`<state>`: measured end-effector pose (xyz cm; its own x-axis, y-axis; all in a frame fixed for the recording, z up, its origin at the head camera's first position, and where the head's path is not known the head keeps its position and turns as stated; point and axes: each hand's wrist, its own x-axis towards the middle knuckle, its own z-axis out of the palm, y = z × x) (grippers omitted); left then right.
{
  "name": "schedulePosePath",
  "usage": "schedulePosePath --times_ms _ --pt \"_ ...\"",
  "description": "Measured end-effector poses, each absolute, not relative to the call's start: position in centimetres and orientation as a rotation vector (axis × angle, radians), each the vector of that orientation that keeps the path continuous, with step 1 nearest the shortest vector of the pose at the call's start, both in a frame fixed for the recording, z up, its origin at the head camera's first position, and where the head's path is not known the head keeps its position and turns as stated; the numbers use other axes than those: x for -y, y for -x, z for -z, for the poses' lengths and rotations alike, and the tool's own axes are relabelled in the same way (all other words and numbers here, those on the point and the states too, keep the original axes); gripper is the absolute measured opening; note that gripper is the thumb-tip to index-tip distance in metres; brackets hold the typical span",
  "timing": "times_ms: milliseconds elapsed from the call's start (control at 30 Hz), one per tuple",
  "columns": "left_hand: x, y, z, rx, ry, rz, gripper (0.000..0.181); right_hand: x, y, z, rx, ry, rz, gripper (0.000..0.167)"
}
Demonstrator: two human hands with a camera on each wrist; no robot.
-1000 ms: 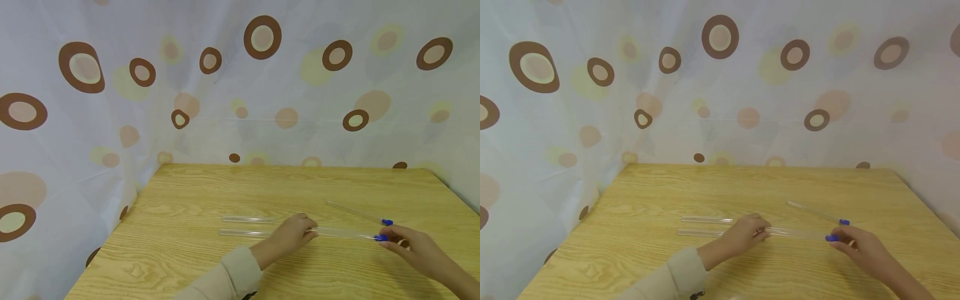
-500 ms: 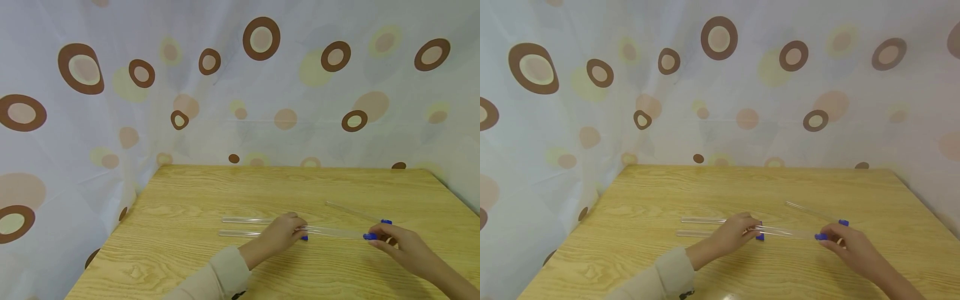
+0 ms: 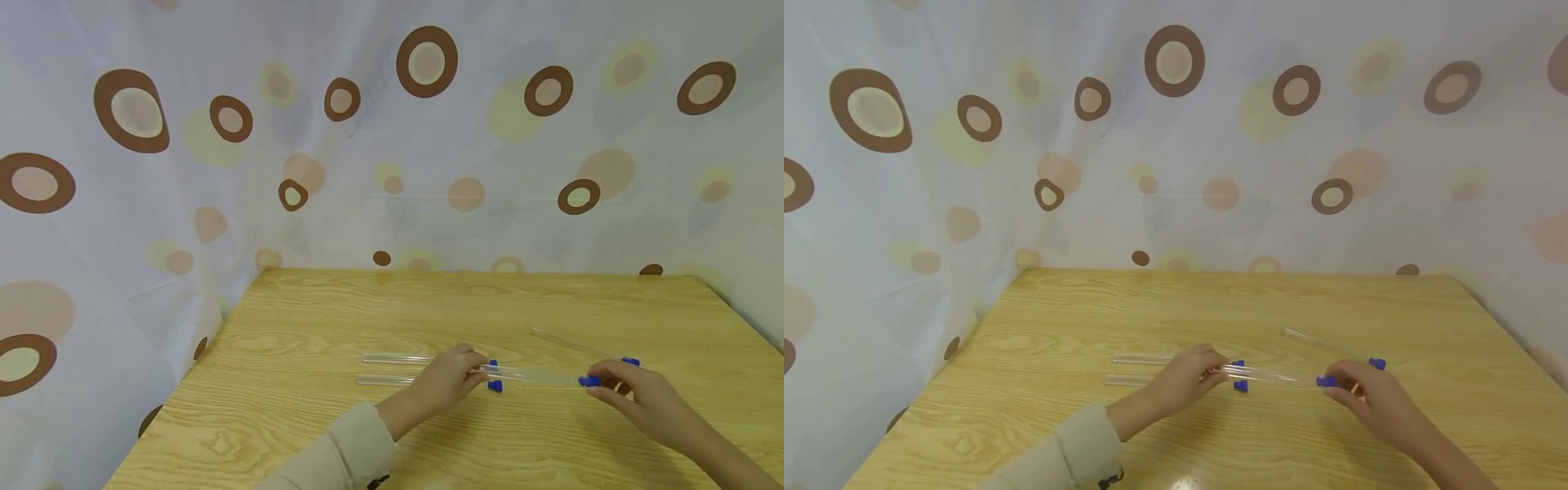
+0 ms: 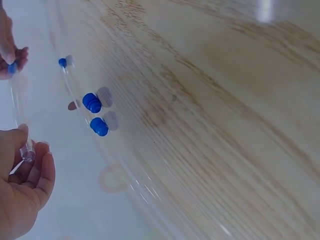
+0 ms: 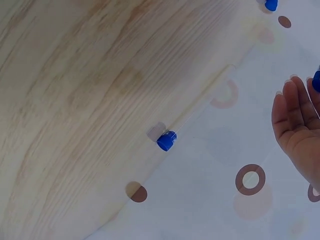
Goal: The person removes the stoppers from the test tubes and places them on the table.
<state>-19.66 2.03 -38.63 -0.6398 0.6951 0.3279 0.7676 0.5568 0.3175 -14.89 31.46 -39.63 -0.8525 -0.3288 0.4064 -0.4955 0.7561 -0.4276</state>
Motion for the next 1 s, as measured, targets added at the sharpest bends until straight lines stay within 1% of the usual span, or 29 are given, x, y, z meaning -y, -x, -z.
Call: schedulePosePath --times_ms 300,1000 --pt "-1.2 19.7 38.5 2.669 1.191 0.706 0.021 -30.3 15.3 39.7 2.641 -0.643 -0.814 0.009" --pt "0.3 19.8 38.5 2.696 1.169 0.670 0.022 -27.9 15.9 39.7 2.625 -0.683 -0.852 0.008"
